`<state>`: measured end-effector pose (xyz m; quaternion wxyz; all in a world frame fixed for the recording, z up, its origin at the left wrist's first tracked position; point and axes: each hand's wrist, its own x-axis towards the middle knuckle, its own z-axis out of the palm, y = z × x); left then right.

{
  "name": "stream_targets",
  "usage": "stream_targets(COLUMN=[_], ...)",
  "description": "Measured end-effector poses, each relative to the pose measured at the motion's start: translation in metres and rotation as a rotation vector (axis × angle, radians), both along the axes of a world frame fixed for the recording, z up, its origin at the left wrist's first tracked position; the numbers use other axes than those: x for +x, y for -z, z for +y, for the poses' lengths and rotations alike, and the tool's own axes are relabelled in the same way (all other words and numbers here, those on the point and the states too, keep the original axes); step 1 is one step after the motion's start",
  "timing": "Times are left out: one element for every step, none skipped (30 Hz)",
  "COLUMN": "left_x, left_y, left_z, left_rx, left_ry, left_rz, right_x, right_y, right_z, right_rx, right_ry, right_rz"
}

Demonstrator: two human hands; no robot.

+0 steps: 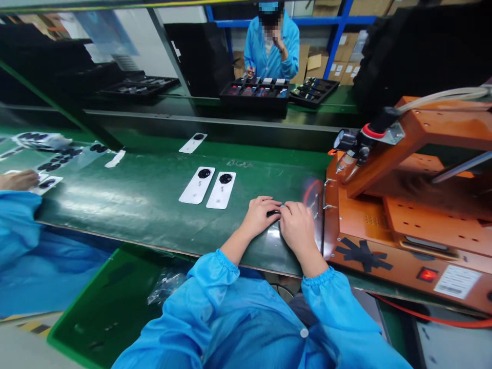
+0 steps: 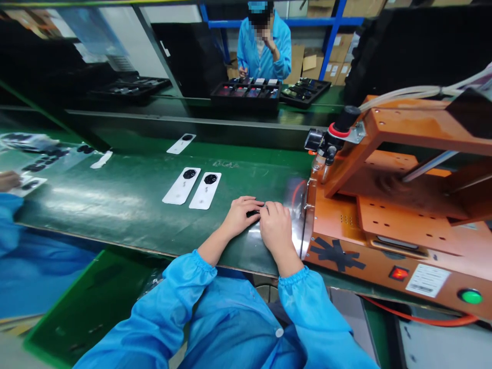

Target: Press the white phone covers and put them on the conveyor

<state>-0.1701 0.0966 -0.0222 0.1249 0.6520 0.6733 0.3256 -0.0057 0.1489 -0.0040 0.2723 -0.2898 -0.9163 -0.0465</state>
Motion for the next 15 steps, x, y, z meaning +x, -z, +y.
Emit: stream_targets(left_x=[0.001,0.002,0.002,0.003,0.003,0.004,0.004,0.005,0.006,0.008,0.011,0.014,0.017,0.020,0.022], left_y=[-0.001,-0.003,-0.004,-0.006,-0.007,-0.008,-0.009,-0.010,-0.010,-0.010,-0.010,-0.010,-0.010,-0.010,-0.010], left_z=[-0.001,-0.003,-0.004,-0.005,-0.005,-0.006,-0.006,-0.006,-0.007,-0.007,-0.007,-0.007,-0.007,-0.006,-0.005], left_rx=[-0.007,-0.015,-0.025,-0.033,-0.039,-0.042,-0.043,-0.042,-0.043,-0.046,-0.051,-0.058,-0.065,-0.072,-0.075], left_ry=[0.026,0.056,0.087,0.116,0.141,0.161,0.175,0.181,0.179,0.173,0.163,0.152,0.151,0.163,0.184], left_rz=[0.031,0.068,0.107,0.141,0.167,0.181,0.189,0.195,0.202,0.211,0.222,0.235,0.251,0.268,0.284], right_x=[0.002,0.005,0.009,0.016,0.023,0.032,0.042,0.051,0.061,0.069,0.076,0.081,0.085,0.088,0.089], right_y=[-0.002,-0.005,-0.008,-0.011,-0.013,-0.013,-0.011,-0.008,-0.003,0.003,0.010,0.016,0.022,0.027,0.031], right_z=[-0.003,-0.007,-0.013,-0.022,-0.032,-0.044,-0.056,-0.068,-0.079,-0.088,-0.094,-0.098,-0.100,-0.099,-0.096], right_rx=[-0.003,-0.001,0.007,0.020,0.038,0.057,0.072,0.076,0.064,0.041,0.015,-0.007,-0.013,-0.001,0.029], right_ry=[0.028,0.058,0.086,0.105,0.110,0.095,0.059,0.007,-0.053,-0.108,-0.149,-0.176,-0.193,-0.204,-0.211], right_rz=[0.015,0.039,0.075,0.125,0.190,0.265,0.341,0.411,0.460,0.495,0.520,0.535,0.549,0.561,0.571])
